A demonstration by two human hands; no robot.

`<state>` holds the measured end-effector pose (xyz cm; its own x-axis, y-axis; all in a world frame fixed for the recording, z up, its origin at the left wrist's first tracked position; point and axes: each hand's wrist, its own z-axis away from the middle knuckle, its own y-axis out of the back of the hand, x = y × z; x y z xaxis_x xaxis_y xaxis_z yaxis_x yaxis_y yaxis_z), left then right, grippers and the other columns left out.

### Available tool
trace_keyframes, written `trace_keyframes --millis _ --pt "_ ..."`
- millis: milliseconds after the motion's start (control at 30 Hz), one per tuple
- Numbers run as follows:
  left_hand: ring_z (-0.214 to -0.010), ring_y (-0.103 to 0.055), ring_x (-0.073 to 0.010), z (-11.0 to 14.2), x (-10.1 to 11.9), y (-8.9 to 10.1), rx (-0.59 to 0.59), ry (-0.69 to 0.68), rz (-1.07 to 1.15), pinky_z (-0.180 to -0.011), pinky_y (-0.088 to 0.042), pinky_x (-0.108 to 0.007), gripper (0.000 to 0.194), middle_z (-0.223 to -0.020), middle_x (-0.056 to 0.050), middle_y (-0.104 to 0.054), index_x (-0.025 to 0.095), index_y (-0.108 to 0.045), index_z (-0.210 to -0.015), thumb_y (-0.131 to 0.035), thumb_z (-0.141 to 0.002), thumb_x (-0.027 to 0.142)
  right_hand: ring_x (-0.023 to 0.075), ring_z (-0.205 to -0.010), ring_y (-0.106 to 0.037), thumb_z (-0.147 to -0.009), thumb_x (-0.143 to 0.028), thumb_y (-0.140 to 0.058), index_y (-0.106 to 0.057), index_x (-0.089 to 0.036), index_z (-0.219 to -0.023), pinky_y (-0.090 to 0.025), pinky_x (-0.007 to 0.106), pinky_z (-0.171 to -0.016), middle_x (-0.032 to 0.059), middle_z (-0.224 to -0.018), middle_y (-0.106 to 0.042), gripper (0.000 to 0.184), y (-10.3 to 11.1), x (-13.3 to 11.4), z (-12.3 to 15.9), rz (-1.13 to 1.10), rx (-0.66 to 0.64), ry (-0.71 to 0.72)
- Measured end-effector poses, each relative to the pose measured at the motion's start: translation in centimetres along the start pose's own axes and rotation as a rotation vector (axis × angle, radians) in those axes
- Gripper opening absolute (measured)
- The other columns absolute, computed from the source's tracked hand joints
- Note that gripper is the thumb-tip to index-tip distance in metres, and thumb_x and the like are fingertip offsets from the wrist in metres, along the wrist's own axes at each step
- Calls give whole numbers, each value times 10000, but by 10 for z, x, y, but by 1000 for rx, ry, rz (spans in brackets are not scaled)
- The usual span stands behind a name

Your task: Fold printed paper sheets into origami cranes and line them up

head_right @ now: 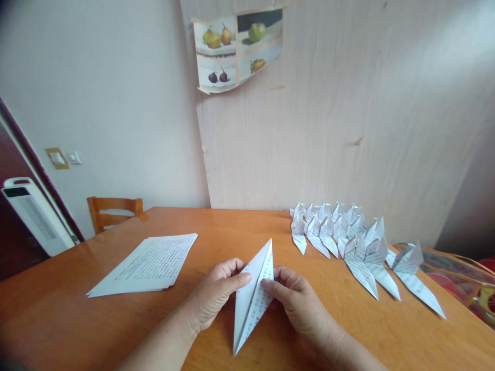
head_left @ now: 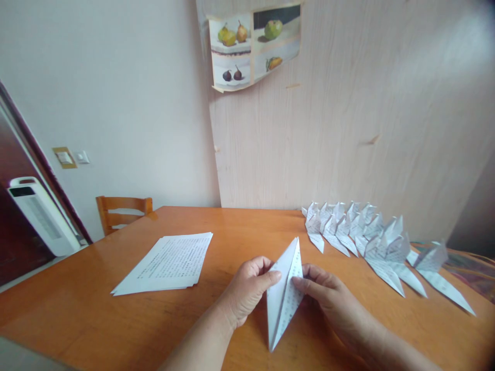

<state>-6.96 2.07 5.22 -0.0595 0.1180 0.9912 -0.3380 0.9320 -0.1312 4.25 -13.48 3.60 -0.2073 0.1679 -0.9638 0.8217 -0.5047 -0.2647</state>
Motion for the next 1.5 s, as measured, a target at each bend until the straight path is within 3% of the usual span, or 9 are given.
trace_keyframes --millis 167,433,600,900,1100,1267,1333,1400,1500 --pt "-701 -503 -130 -1 -1 1 21 11 -3 -699 -386 -244 274 -761 5 -610 156 -596 -848 -753 -780 370 154 -670 -549 -842 -427 -724 -718 -186 -845 -408 270 -660 0 -741 -669 241 1 2 0 28 17 -20" --pt "-738 -552 -150 0 1 -1 -9 18 -3 -716 -418 -265 165 -820 -20 -647 153 -577 -904 -664 -803 250 198 -803 -623 -855 -447 -715 -737 -200 -924 -462 306 -782 35 -855 -736 257 1 2 1 20 8 -26" --pt "-791 -595 -165 -1 3 -2 -21 8 -6 -755 -441 -277 204 -880 -40 -682 157 -541 -987 -595 -790 152 222 -839 -651 -861 -442 -702 -733 -211 -988 -479 333 -810 39 -903 -745 265 0 1 1 15 3 -24" --pt "-745 -580 -149 -2 0 -1 20 5 -62 -704 -426 -258 243 -847 -9 -643 174 -498 -1019 -571 -788 159 210 -783 -646 -875 -425 -672 -684 -210 -1087 -495 336 -756 28 -844 -711 303 5 7 -4 65 42 -5" --pt "-776 -595 -162 -4 -6 3 34 17 -151 -713 -437 -271 239 -863 -21 -645 161 -535 -1010 -520 -773 124 217 -763 -655 -850 -486 -659 -549 -169 -1289 -520 343 -705 43 -858 -690 552 6 8 -5 183 205 48" --pt "-858 -629 -183 -5 -8 5 43 54 -255 -771 -458 -286 235 -950 -49 -682 150 -612 -999 -533 -779 130 278 -1088 -633 -816 -501 -654 -546 -175 -1312 -517 383 -888 120 -1133 -686 603 14 5 -8 404 449 205" --pt "-864 -640 -185 -5 -9 6 33 70 -297 -779 -466 -289 233 -970 -52 -696 150 -638 -1010 -546 -796 157 296 -1206 -581 -806 -493 -651 -577 -182 -1286 -495 399 -957 138 -1271 -644 577 18 4 -8 471 488 212" --pt "-857 -651 -186 -5 -10 7 12 85 -339 -772 -475 -291 242 -979 -56 -712 151 -656 -1033 -556 -815 188 298 -1236 -568 -811 -480 -642 -611 -197 -1250 -481 402 -983 126 -1340 -617 524 20 3 -8 540 461 200" --pt "-889 -664 -198 -5 -12 8 1 77 -433 -785 -490 -301 266 -999 -63 -731 151 -678 -1064 -560 -833 211 277 -1103 -647 -855 -467 -585 -661 -200 -1169 -502 380 -919 103 -1204 -698 419 21 5 -6 629 317 150"
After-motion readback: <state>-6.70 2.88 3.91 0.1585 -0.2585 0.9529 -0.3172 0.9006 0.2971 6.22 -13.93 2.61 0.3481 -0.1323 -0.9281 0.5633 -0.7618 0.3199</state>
